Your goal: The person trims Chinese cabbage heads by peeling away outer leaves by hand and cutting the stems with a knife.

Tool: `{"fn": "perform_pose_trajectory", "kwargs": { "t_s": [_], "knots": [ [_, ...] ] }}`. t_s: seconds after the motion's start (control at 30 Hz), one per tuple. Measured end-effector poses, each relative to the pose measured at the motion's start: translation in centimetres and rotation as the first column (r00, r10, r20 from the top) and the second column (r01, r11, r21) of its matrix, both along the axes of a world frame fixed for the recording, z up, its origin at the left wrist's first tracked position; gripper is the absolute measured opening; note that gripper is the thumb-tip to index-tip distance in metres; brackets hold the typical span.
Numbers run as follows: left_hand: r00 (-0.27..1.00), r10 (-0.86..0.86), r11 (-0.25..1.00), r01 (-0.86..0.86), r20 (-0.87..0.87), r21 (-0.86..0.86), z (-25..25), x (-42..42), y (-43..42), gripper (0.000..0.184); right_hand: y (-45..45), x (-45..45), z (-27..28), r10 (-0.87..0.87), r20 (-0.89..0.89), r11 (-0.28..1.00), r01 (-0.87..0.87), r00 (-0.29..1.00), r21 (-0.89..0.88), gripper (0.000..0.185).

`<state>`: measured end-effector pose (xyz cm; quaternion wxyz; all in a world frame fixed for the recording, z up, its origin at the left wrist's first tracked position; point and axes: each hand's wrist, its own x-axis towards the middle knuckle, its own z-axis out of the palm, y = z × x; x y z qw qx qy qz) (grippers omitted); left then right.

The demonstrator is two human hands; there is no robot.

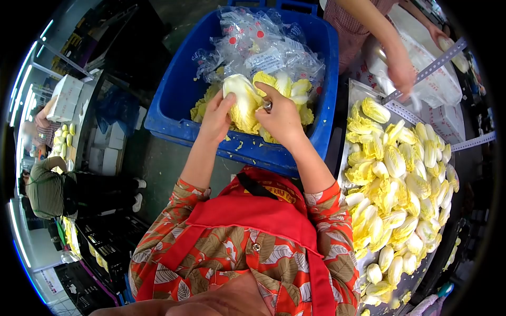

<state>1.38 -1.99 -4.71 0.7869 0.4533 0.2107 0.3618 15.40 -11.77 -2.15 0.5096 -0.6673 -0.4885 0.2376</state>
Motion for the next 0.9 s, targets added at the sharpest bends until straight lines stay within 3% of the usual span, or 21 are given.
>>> {"fn": "perform_pose_trajectory", "kwargs": {
  "t_s": [0.07, 0.13, 0.2, 0.23, 0.27, 0.3, 0.33, 0.37, 0.47, 0.5, 0.57, 0.7, 0.83, 0.9],
  "knots": [
    [1.0, -0.016, 0.999, 0.017, -0.017, 0.052, -0.2, -0.1, 0.2, 0.042, -0.1, -0.5, 1.1, -0.077, 0.218, 0.992, 0.096, 0.973, -0.079, 0.047],
    [0.999, -0.033, 0.994, 0.036, -0.033, 0.105, -0.2, -0.4, 0.4, 0.043, 0.3, 0.5, 0.0, -0.111, 0.284, 0.991, 0.129, 0.952, -0.046, 0.044],
    [0.992, -0.12, 0.992, 0.121, -0.023, 0.031, -0.1, -0.9, 0.4, 0.044, 0.3, 1.5, -0.1, -0.141, 0.349, 0.988, 0.155, 0.927, -0.012, 0.041],
    [0.993, -0.118, 0.993, 0.118, -0.023, 0.03, -0.4, -1.1, 0.5, 0.044, 0.2, 1.8, 0.5, -0.085, 0.373, 0.988, 0.127, 0.924, -0.091, 0.039],
    [0.991, -0.129, 0.986, 0.133, 0.042, -0.101, -0.9, -1.2, 0.7, 0.045, 0.2, 2.1, 0.8, -0.029, 0.394, 0.98, 0.104, 0.919, -0.169, 0.038],
    [0.985, -0.133, 0.961, 0.155, 0.108, -0.227, -1.0, -1.1, 0.9, 0.046, 0.3, 2.3, 0.7, -0.031, 0.394, 0.98, 0.106, 0.918, -0.168, 0.038],
    [0.985, -0.135, 0.961, 0.157, 0.108, -0.227, -1.0, -1.0, 0.9, 0.046, 0.3, 2.4, 0.4, 0.054, 0.139, 0.993, -0.039, 0.989, -0.109, 0.038],
    [0.982, -0.135, 0.968, 0.159, 0.133, -0.192, -0.8, -0.9, 0.8, 0.048, 0.3, 2.5, 0.3, 0.161, -0.118, 0.986, -0.164, 0.98, -0.014, 0.038],
    [0.985, -0.127, 0.979, 0.143, 0.116, -0.145, -1.2, -0.5, 0.5, 0.051, 0.0, 1.4, 1.4, 0.136, -0.108, 0.991, -0.136, 0.985, 0.007, 0.052],
    [0.991, -0.113, 0.983, 0.122, 0.068, -0.137, -1.2, -0.5, 0.7, 0.053, 0.4, 2.0, 0.3, 0.134, -0.018, 0.991, -0.134, 0.991, -0.016, 0.059],
    [0.982, -0.191, 0.978, 0.19, 0.0, -0.083, -1.0, -1.0, 0.7, 0.054, 0.3, 2.0, 1.1, 0.185, -0.036, 0.98, -0.187, 0.982, -0.067, 0.055],
    [0.957, -0.288, 0.956, 0.29, 0.041, -0.055, -0.8, -1.2, 1.1, 0.058, 0.4, 2.2, 1.6, 0.203, -0.014, 0.971, -0.203, 0.979, -0.126, 0.047],
    [0.947, -0.317, 0.948, 0.318, 0.052, -0.02, -0.4, -0.6, 1.3, 0.061, 0.9, 1.4, 1.2, 0.109, 0.173, 0.994, -0.101, 0.979, -0.051, 0.044],
    [0.971, -0.238, 0.971, 0.239, -0.031, 0.024, 0.2, 0.0, 0.8, 0.06, 1.3, 1.0, 1.1, -0.034, 0.318, 0.997, 0.056, 0.947, -0.06, 0.047]
  ]
}}
